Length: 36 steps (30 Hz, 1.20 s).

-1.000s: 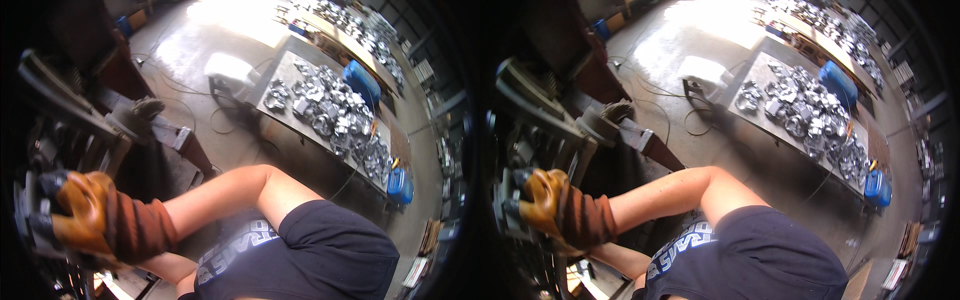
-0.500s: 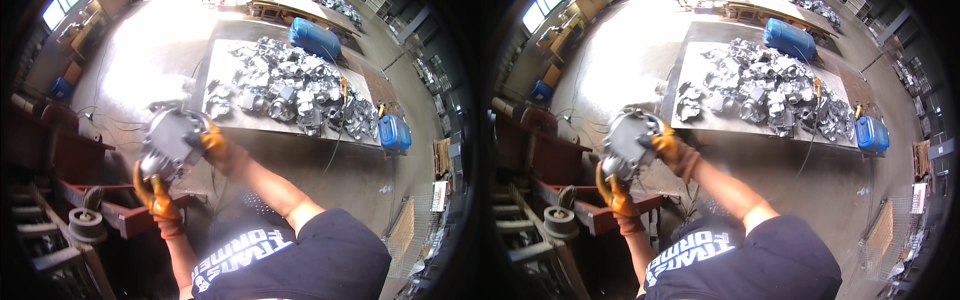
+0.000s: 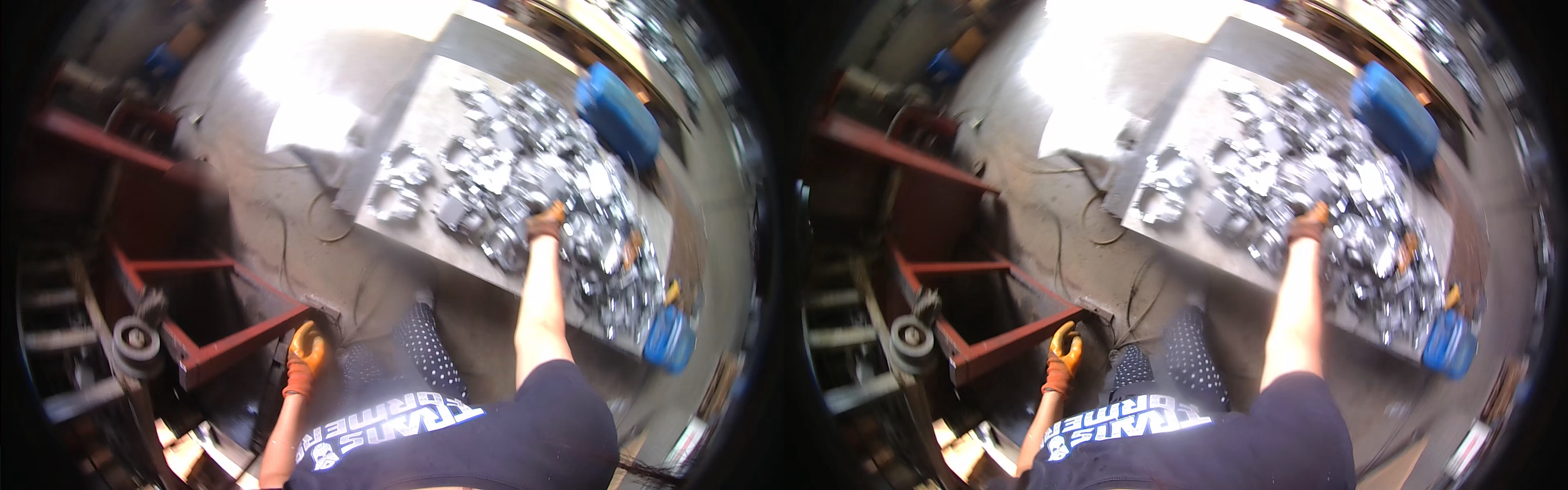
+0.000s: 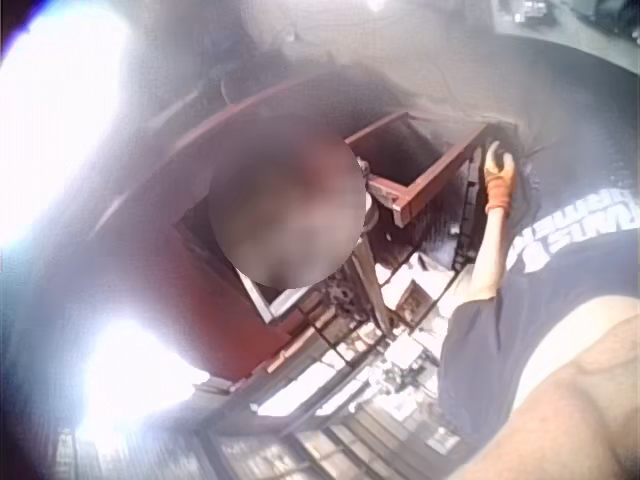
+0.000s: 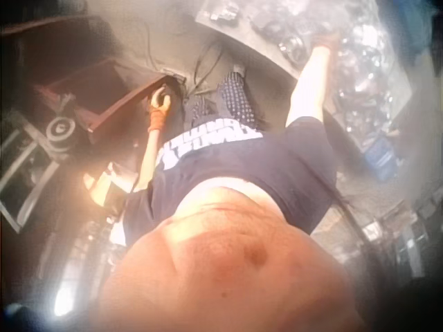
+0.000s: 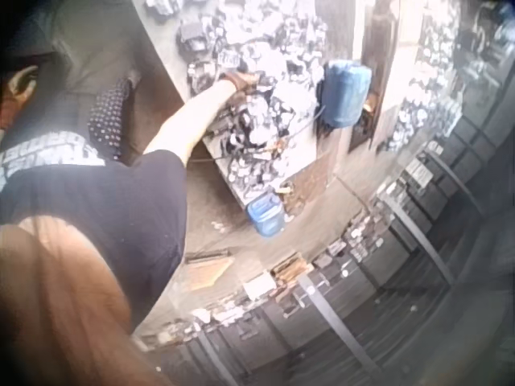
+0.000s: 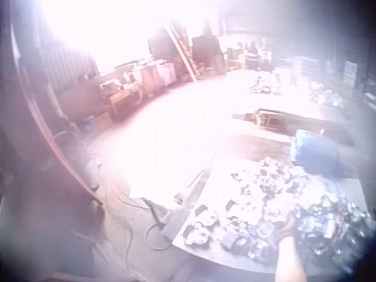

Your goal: The person cleans metal engine components using an air blower, picking each piece up from a table or machine and returning it to a rack.

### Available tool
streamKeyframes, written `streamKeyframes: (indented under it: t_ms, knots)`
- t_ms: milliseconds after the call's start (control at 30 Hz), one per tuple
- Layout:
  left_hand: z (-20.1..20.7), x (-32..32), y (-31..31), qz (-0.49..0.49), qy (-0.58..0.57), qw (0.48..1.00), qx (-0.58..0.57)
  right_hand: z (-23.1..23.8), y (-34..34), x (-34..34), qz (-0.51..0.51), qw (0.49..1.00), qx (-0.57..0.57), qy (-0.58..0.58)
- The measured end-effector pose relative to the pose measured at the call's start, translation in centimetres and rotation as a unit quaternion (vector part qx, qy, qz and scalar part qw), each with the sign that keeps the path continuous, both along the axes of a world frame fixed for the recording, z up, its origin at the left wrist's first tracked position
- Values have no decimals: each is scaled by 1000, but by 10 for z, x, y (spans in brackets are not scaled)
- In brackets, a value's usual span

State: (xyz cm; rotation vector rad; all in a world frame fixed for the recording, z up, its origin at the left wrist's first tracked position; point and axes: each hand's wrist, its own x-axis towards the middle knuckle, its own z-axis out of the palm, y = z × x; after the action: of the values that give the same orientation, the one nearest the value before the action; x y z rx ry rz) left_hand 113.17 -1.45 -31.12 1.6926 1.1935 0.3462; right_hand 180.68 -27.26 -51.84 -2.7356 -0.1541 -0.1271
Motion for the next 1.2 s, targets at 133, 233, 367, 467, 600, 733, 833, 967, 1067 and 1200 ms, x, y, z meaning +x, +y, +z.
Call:
streamKeyframes:
  t_ms: [133, 233, 367, 467, 600, 733, 833, 967, 1067, 1200]
  knots:
    - [-15, -64, -36, 102, 150, 981, -65, 35, 42, 29, 28, 992, -49, 111]
    - [0, -90, -54, 126, 219, 967, -22, 33, 41, 42, 11, 983, -82, 163]
    - [1, -141, -93, 237, 284, 924, -97, 36, 43, 60, 23, 934, -241, 262]
    - [7, -194, -92, 363, 271, 886, -100, 48, 54, 24, 97, 935, -223, 257]
    - [-83, -385, -167, 718, 183, 653, 156, 84, 199, -152, 98, 743, 508, 425]
    - [53, -457, -98, 757, 94, 527, 374, 354, 274, -489, 571, 638, 407, 318]
    - [178, -516, -42, 656, 234, 521, 494, 443, 302, -638, 698, 415, 266, 520]
    - [248, -609, 29, 685, -63, 584, 431, 502, 325, -823, 734, 171, 115, 647]
    - [246, -733, 84, 700, 10, 575, 423, 543, 344, -941, 800, 119, 178, 561]
    - [237, -774, 154, 726, -8, 573, 382, 527, 433, -1085, 737, 182, 116, 640]
